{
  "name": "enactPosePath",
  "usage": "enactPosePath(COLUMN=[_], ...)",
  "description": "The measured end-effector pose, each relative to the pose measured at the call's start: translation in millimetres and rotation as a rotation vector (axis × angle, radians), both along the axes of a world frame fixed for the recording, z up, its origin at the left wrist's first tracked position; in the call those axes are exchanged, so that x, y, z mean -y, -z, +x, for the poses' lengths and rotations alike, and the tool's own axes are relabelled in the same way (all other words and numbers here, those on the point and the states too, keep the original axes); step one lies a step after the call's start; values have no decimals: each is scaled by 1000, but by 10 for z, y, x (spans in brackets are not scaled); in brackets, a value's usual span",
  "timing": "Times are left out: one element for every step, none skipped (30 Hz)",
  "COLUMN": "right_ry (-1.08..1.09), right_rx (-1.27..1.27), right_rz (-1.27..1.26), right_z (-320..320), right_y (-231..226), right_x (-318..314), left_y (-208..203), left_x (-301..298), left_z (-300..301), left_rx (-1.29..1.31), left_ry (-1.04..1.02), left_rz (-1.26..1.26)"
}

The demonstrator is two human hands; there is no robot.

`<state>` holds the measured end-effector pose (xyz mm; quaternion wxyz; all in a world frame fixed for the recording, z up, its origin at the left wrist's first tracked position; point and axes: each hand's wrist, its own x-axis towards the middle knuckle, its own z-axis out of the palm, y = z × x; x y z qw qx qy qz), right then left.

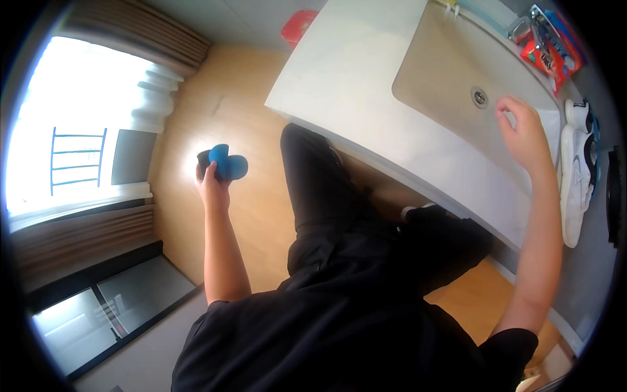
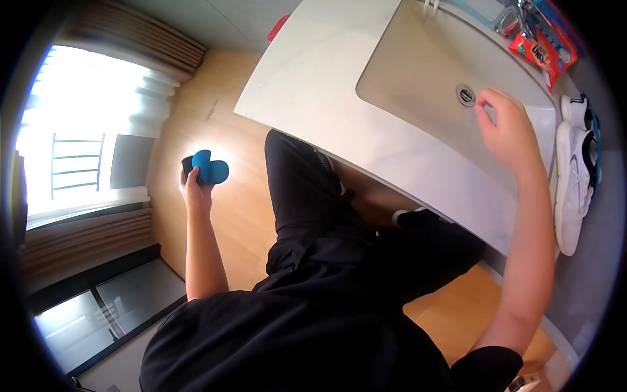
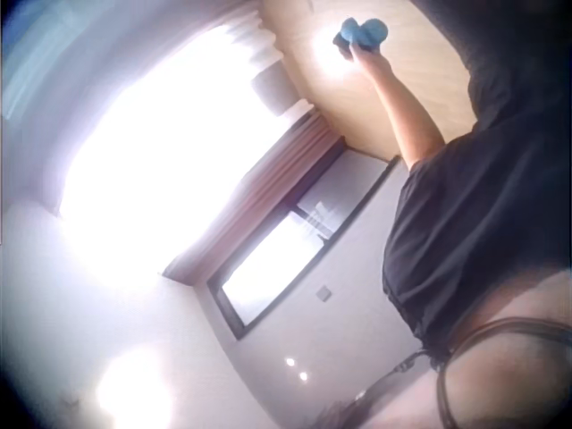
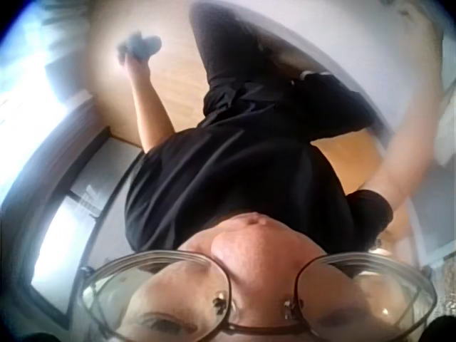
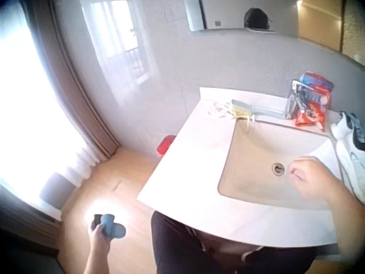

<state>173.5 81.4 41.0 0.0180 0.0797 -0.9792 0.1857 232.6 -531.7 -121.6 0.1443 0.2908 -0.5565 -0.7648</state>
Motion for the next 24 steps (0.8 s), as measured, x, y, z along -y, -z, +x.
enactPosePath(right_ry=[45,79,119,161,349,535,724,805,853,873,904,902,901,897,783,671,598,523,447,329,206,81,150,218], right_rx=[39,88,131,176,223,261,290,181,57,-78,-224,-250,-266,-286,-248,-208,-185,-162,-140,-137,-133,-132,-227,-322], right_rz=[-22,12,50,92,-69,-235,-405,-794,-1187,-1578,-1567,-1517,-1478,-1447,-1454,-1455,-1507,-1556,-1600,-1683,-1763,-1831,-1842,-1849], right_z=[-76,-152,-240,-323,-378,-429,-484,-563,-659,-750,-847,-843,-857,-878,-916,-955,-989,-1017,-1026,-1018,-1005,-986,-981,-983], right_y=[129,284,425,470,416,343,270,227,191,130,49,-125,-360,-562,-699,-817,-942,-1066,-1127,-1105,-1048,-998,-887,-715], right_x=[-134,-364,-656,-853,-919,-984,-1053,-1203,-1430,-1652,-1838,-1725,-1397,-1180,-1172,-1184,-1129,-1069,-1046,-1088,-1150,-1205,-1255,-1315], left_y=[153,264,355,460,548,627,699,777,865,962,1023,1068,1035,1050,1069,1084,1102,1135,1144,1161,1187,1217,1288,1371], left_x=[46,94,136,158,215,273,309,356,449,537,602,629,628,684,717,741,801,845,858,858,846,825,807,785], left_z=[31,81,146,215,308,406,488,545,629,719,764,821,882,929,927,934,974,1012,1042,1087,1142,1170,1201,1215], left_rx=[22,39,52,68,96,124,157,185,190,201,234,271,297,322,329,338,334,331,329,348,368,387,384,413], left_ry=[-21,-49,-71,-93,-101,-109,-138,-165,-177,-189,-220,-255,-282,-306,-297,-289,-288,-287,-285,-286,-289,-287,-276,-268], left_rz=[-10,2,19,41,43,45,31,15,32,48,49,49,43,26,34,42,39,37,38,28,18,14,27,41])
